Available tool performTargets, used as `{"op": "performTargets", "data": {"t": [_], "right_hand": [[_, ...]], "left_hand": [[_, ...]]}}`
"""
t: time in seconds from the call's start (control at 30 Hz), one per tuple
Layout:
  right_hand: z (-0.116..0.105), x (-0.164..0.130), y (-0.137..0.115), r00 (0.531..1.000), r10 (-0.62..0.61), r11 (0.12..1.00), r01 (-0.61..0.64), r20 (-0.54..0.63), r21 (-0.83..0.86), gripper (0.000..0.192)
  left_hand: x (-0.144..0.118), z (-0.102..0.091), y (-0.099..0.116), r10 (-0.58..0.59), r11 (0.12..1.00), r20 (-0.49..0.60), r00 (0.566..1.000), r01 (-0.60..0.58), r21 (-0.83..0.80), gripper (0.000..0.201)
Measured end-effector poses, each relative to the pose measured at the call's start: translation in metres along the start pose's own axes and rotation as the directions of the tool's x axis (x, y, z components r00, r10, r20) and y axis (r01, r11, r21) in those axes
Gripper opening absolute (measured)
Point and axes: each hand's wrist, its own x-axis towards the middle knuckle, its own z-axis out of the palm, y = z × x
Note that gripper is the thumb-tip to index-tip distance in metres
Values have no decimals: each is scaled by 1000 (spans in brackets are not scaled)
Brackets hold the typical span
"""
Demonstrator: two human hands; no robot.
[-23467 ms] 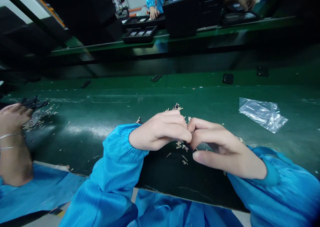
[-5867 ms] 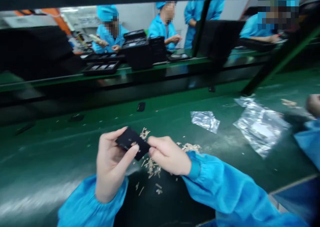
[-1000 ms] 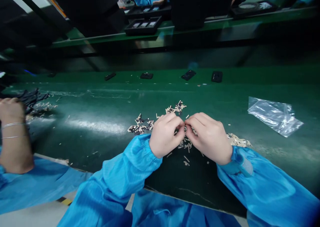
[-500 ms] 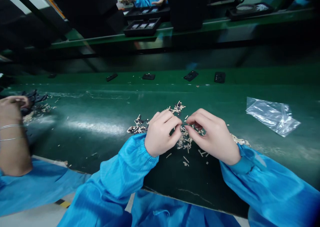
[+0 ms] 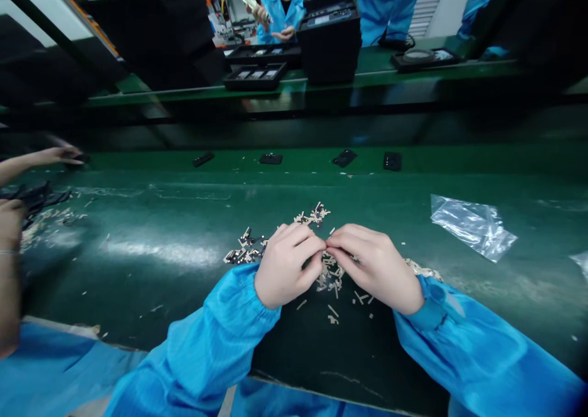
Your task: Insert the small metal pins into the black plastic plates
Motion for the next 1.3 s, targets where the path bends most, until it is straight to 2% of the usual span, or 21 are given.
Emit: {"op": "performTargets", "data": {"t": [0.13,0.23,0.33,0.43,0.53,0.63,0.7,0.77,0.83,0.9,1.0,1.1,1.17,1.3], "right_hand": [[-2,1,0,1000,0,1000,-1,7,20,16],[-8,2,-2,999,20,999,-18,-33,44,15],[-14,2,-3,995,66,997,-62,-75,51,15],[-15,2,-5,994,102,995,-101,-37,25,18],[-11,2,-6,992,125,992,-125,-6,-16,26],[-7,1,-6,993,121,992,-121,-5,18,23],[-7,1,-6,994,112,989,-110,-7,101,14],[-7,1,-7,993,119,975,-113,-18,192,16],[-6,2,-8,985,173,949,-163,-14,268,16],[-4,3,-9,960,281,897,-269,18,351,12],[3,4,-11,903,420,758,-402,87,514,11],[10,5,-12,866,479,640,-455,141,619,10],[12,5,-13,859,490,621,-463,149,632,9],[12,6,-13,865,494,666,-443,91,600,7]], "left_hand": [[1,-3,-2,-5,999,0,1000,5,-39,13],[2,-8,-3,-7,998,-29,1000,5,-56,12],[2,-10,-6,8,999,-98,995,-5,31,11],[1,-9,-8,136,963,-177,975,-88,255,10],[0,-7,-9,308,877,-204,929,-194,439,10],[-1,-6,-8,375,829,-211,903,-225,512,12],[-1,-6,-8,396,814,-238,887,-220,538,12],[-1,-5,-7,415,804,-266,870,-214,554,11],[-2,-4,-5,428,800,-280,860,-216,559,12],[-2,-3,-3,436,800,-281,855,-225,556,12],[-2,-3,-1,442,801,-291,849,-226,555,11],[-2,-2,0,434,799,-291,853,-216,561,10],[-2,-1,1,425,805,-289,858,-211,555,10],[-4,-1,0,402,830,-275,873,-220,513,14]]}}
